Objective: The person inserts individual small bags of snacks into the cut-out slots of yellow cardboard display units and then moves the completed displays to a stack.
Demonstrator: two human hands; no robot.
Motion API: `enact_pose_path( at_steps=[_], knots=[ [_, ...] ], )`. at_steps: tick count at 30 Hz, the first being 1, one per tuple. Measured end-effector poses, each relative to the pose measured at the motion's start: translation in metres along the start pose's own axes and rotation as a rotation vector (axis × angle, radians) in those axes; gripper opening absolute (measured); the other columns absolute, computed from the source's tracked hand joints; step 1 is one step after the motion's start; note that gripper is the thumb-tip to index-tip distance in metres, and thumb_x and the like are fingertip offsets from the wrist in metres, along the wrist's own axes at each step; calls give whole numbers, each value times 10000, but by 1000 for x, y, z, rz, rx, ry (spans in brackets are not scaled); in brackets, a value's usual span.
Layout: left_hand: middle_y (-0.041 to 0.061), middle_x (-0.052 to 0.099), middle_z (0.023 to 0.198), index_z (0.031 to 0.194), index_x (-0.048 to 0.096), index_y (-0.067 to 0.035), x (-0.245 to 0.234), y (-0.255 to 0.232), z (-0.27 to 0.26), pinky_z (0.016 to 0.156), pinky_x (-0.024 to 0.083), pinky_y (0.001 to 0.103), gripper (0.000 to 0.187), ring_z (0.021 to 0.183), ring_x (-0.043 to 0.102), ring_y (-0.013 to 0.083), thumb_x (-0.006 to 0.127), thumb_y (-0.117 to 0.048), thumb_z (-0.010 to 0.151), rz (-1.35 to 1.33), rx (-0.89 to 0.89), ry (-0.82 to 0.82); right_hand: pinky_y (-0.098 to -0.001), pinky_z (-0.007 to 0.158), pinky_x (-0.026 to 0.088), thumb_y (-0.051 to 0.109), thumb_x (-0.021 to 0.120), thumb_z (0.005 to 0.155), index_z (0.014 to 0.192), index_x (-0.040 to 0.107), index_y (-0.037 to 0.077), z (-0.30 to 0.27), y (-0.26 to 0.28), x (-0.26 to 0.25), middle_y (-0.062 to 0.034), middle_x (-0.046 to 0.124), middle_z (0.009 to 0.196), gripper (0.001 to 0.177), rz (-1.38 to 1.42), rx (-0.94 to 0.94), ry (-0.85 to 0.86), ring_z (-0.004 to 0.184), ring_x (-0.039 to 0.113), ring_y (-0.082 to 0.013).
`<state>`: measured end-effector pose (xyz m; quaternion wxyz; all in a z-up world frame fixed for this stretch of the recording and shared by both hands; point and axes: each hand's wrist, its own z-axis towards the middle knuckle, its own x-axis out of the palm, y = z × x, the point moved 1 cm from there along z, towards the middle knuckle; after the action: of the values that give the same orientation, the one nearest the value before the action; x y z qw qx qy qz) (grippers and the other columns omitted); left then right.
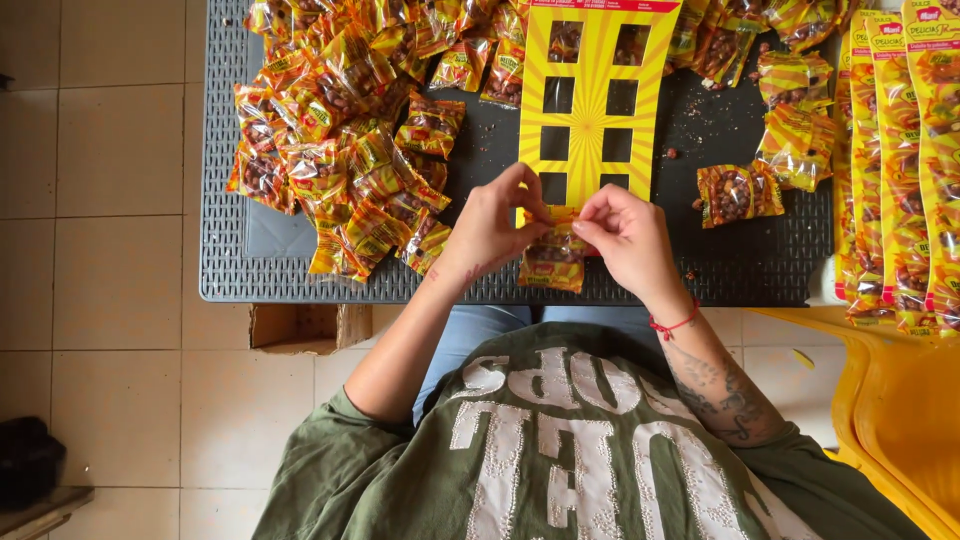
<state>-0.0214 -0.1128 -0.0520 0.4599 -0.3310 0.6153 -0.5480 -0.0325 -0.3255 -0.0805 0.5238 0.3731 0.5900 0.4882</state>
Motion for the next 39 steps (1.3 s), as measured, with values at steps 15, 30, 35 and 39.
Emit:
enact_pose_path(
  at_steps=[15, 30, 35, 39],
  knots=[
    [147, 706, 795, 1000, 406, -139, 0, 51, 63, 775, 590, 564, 389, 822, 731, 449, 769, -154, 859, 563, -221, -280, -395, 564, 546, -23, 745, 916, 889, 641, 16, 70, -39, 10, -116, 668, 643, 114, -600, -48, -89, 613, 690, -310],
    [116, 661, 965, 1052, 541, -88, -31, 67, 74, 787, 566, 469, 349, 873, 660, 332, 708, -56, 748, 902, -65, -428, -438, 877, 585, 22, 662, 920, 1062, 676, -22, 13, 6, 52, -193, 686, 1039, 150, -751, -356, 89, 986, 686, -343],
    [157, 552, 1381, 1368, 485, -48, -70, 90, 122, 929, 594, 446, 668, 1200, 598, 345, 535, 161, 736, 955, -47, -547, -500, 1053, 553, 78, 637, 916, 1176, 609, -63, -6, 7, 47, -221, 637, 1285, 297, -749, -423, 174, 1350, 538, -438],
    [141, 686, 1011, 1061, 581, -35, -89, 83, 131, 549, 568, 386, 412, 726, 669, 278, 591, 229, 745, 880, 59, -678, -484, 1080, 508, 173, 709, 920, 1189, 583, -15, -1, 13, 33, -219, 617, 1377, 351, -591, -357, 217, 1344, 552, -385]
  ],
)
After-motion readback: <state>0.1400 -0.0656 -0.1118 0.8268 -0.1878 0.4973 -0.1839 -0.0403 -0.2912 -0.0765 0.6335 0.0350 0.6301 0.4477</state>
